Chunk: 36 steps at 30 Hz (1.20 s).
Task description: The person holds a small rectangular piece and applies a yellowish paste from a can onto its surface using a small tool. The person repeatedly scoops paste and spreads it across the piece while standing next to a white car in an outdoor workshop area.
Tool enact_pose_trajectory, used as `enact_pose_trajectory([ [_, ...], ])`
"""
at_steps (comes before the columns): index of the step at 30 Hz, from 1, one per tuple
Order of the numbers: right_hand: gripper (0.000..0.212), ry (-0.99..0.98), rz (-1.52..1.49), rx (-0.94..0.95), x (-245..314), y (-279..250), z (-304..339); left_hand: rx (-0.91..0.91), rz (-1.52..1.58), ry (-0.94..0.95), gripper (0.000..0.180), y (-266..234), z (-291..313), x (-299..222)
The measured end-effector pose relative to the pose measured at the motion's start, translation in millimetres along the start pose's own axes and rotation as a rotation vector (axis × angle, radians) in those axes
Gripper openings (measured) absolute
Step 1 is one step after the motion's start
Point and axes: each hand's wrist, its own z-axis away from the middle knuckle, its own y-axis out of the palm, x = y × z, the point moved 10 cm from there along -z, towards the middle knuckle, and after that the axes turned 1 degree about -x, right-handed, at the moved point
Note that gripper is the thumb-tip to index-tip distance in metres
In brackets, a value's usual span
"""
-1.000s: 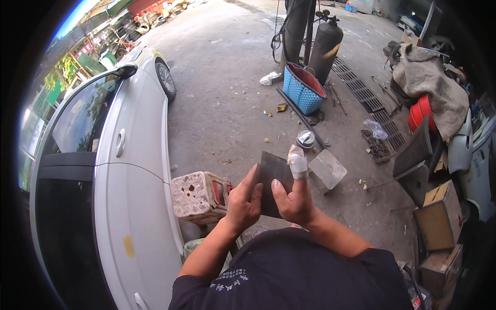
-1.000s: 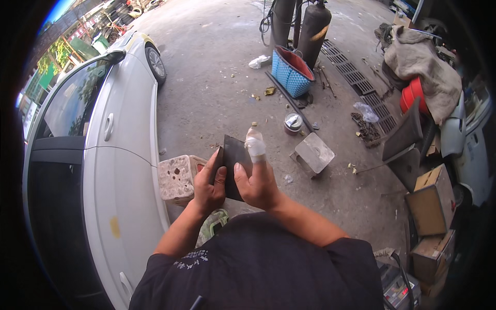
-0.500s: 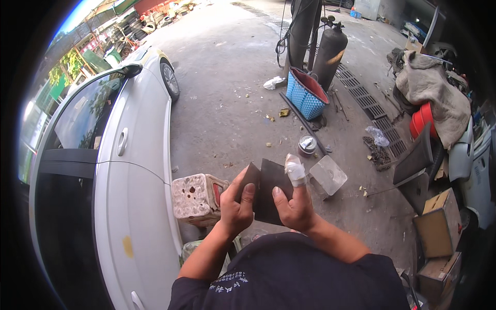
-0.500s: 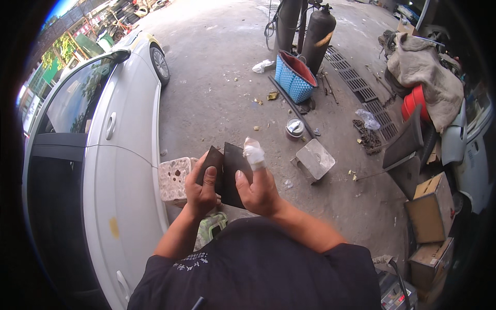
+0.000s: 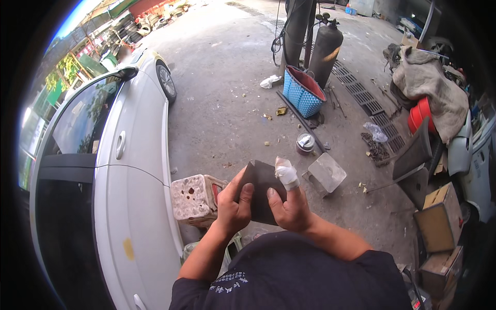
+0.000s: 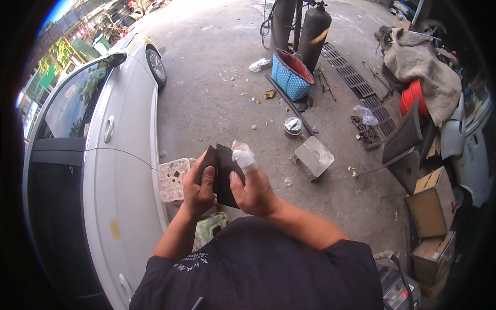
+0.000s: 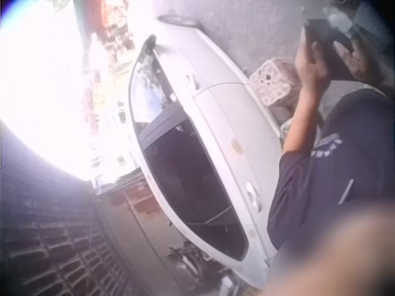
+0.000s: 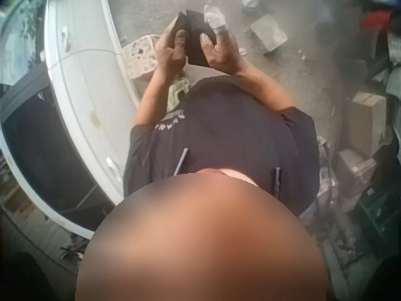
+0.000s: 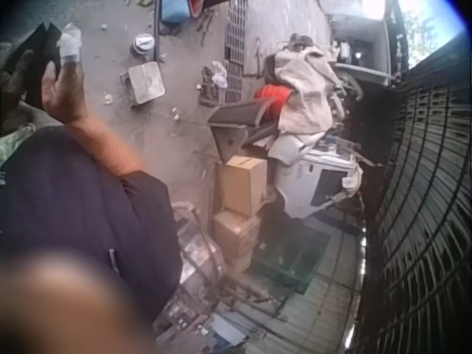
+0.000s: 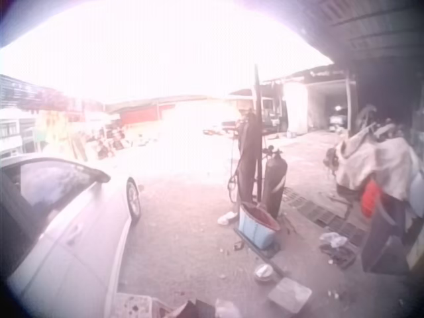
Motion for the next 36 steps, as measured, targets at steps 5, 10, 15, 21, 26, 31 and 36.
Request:
enact_pose_trajectory([
  [5,0.050,-0.030,0.007,-0.042,-5.2,-3.6,-13.5,0.068,-0.153,0.108,0.036,8.6,-1.1,-12.0],
  [10,0.050,0.009,-0.027,-0.046,-11.4,-12.2,-19.9,0.127,0.025,-0.040,0.037,12.9,3.0,-0.1],
  [15,0.053,-0.075,-0.008,-0.036,10.4,-0.5,-4.5,0.044,0.008,-0.006,0.038,0.8,-2.8,-2.5],
  [21,0.055,0.023,0.041,0.000,-12.8,-1.9,-21.9,0.137,-0.081,-0.014,0.039,9.8,0.1,-3.0],
  [26,0.054,-0.083,-0.009,-0.019,8.2,0.7,-5.0,0.008,0.147,-0.110,0.038,-1.6,-1.0,9.9],
  [31,0.050,-0.015,-0.039,-0.002,-0.1,7.2,-6.4,0.057,-0.065,0.009,0.037,3.9,0.6,0.7],
  [36,0.050,0.063,0.018,0.010,-15.3,-1.7,-22.7,0.184,0.046,-0.195,0.037,17.4,6.7,17.8],
])
